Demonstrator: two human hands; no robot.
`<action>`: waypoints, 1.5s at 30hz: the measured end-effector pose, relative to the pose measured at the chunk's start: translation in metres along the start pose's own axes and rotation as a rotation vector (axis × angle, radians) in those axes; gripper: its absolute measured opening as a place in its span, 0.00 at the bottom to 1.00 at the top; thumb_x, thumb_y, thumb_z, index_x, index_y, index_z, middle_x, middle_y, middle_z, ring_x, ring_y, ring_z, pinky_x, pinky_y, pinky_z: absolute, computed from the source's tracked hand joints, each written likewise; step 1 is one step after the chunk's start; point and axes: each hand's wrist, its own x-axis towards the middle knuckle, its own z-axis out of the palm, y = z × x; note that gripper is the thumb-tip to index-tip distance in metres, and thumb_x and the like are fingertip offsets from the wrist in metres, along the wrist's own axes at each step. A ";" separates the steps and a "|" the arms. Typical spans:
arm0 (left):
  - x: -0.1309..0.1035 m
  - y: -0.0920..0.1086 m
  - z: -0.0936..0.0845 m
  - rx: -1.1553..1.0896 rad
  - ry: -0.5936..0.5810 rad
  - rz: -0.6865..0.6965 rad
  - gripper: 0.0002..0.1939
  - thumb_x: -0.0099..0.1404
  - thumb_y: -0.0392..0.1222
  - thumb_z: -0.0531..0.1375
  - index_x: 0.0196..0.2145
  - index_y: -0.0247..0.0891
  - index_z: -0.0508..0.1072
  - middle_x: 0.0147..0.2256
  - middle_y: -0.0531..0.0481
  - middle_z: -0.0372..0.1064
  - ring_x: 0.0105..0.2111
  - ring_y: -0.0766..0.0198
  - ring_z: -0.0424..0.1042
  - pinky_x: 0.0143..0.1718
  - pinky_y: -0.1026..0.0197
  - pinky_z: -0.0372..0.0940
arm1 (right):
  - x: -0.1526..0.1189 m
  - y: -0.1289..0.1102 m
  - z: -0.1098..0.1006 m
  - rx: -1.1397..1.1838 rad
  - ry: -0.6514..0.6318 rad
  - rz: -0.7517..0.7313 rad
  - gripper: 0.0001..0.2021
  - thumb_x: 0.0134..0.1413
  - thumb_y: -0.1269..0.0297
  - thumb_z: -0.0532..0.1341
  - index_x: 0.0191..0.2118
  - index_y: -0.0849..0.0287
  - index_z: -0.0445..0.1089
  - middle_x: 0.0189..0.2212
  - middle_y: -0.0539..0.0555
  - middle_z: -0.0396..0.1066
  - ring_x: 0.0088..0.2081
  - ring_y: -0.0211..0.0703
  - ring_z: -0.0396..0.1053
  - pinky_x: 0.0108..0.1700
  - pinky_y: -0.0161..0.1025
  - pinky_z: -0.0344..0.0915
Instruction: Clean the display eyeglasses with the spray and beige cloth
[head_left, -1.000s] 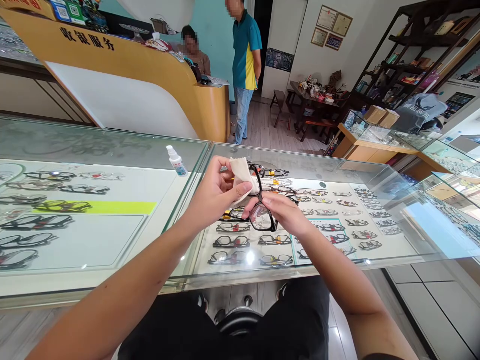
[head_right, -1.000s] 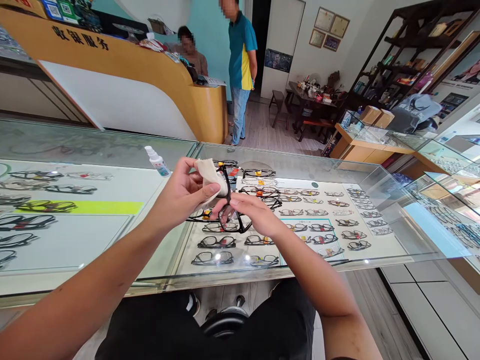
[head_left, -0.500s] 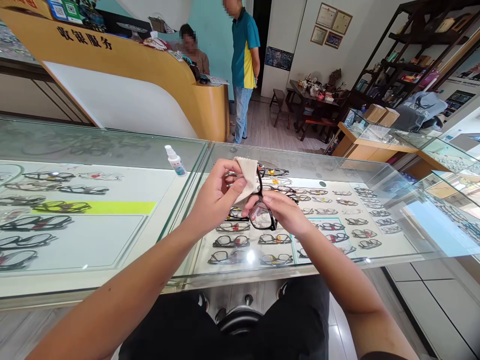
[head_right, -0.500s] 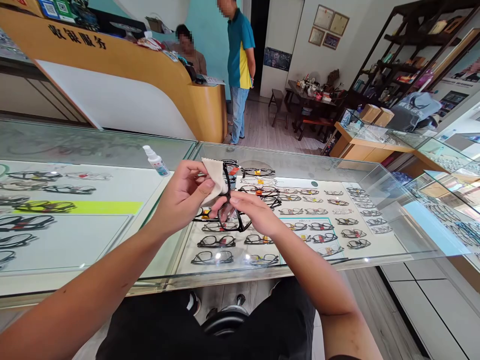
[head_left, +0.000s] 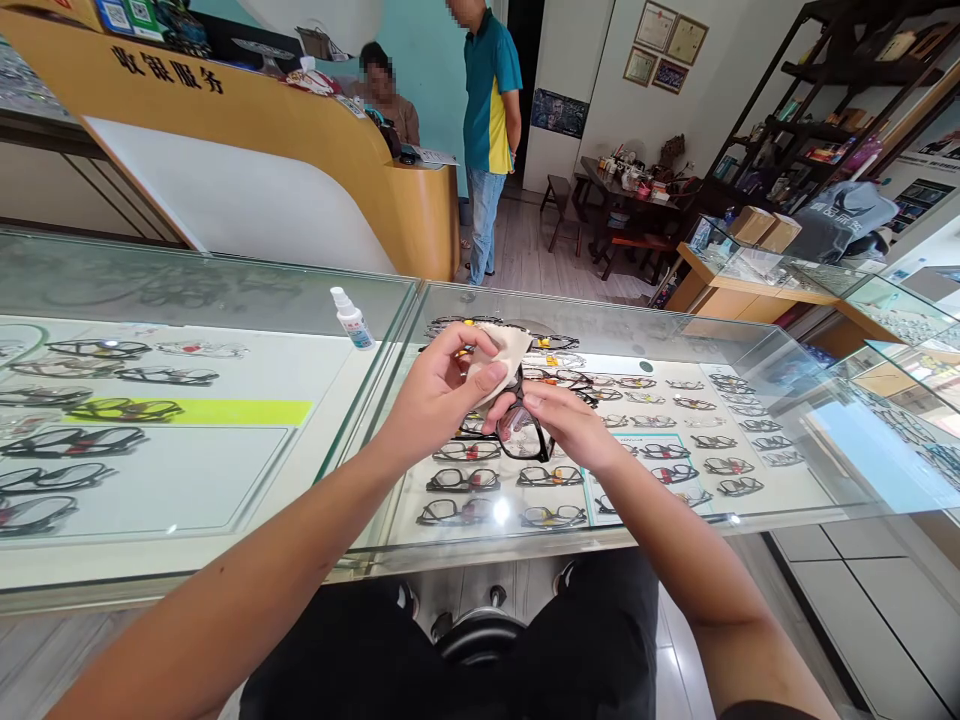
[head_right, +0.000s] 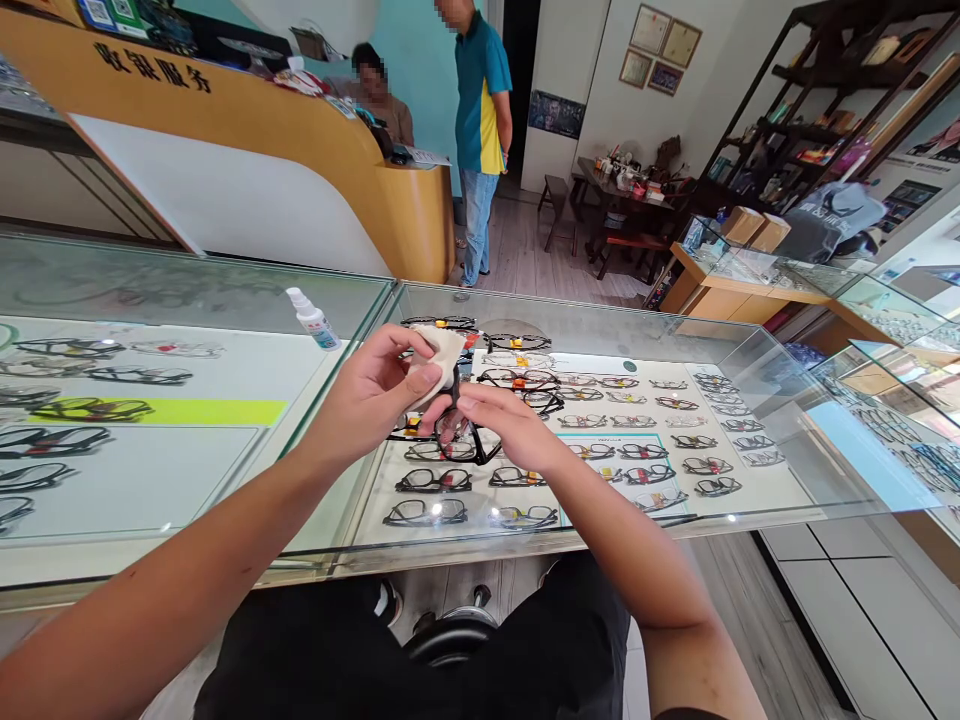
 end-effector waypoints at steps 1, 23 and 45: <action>0.000 0.000 0.000 -0.013 0.003 -0.012 0.18 0.70 0.55 0.73 0.42 0.42 0.73 0.40 0.51 0.69 0.27 0.69 0.64 0.27 0.63 0.59 | 0.000 0.000 0.000 -0.005 0.001 0.003 0.22 0.74 0.45 0.62 0.47 0.61 0.82 0.41 0.58 0.82 0.40 0.46 0.74 0.51 0.44 0.70; -0.001 -0.003 -0.003 -0.112 0.054 -0.244 0.18 0.72 0.60 0.67 0.44 0.44 0.72 0.29 0.55 0.65 0.25 0.65 0.62 0.24 0.63 0.58 | -0.001 -0.004 0.006 -0.078 0.011 -0.008 0.21 0.75 0.46 0.61 0.44 0.61 0.81 0.43 0.58 0.82 0.40 0.45 0.72 0.51 0.44 0.71; -0.006 -0.006 0.009 -0.117 0.112 0.036 0.24 0.73 0.54 0.71 0.61 0.49 0.72 0.47 0.48 0.75 0.34 0.66 0.71 0.31 0.64 0.67 | -0.002 -0.003 0.005 -0.088 0.011 -0.012 0.19 0.76 0.50 0.61 0.44 0.60 0.81 0.42 0.57 0.83 0.40 0.43 0.74 0.50 0.42 0.72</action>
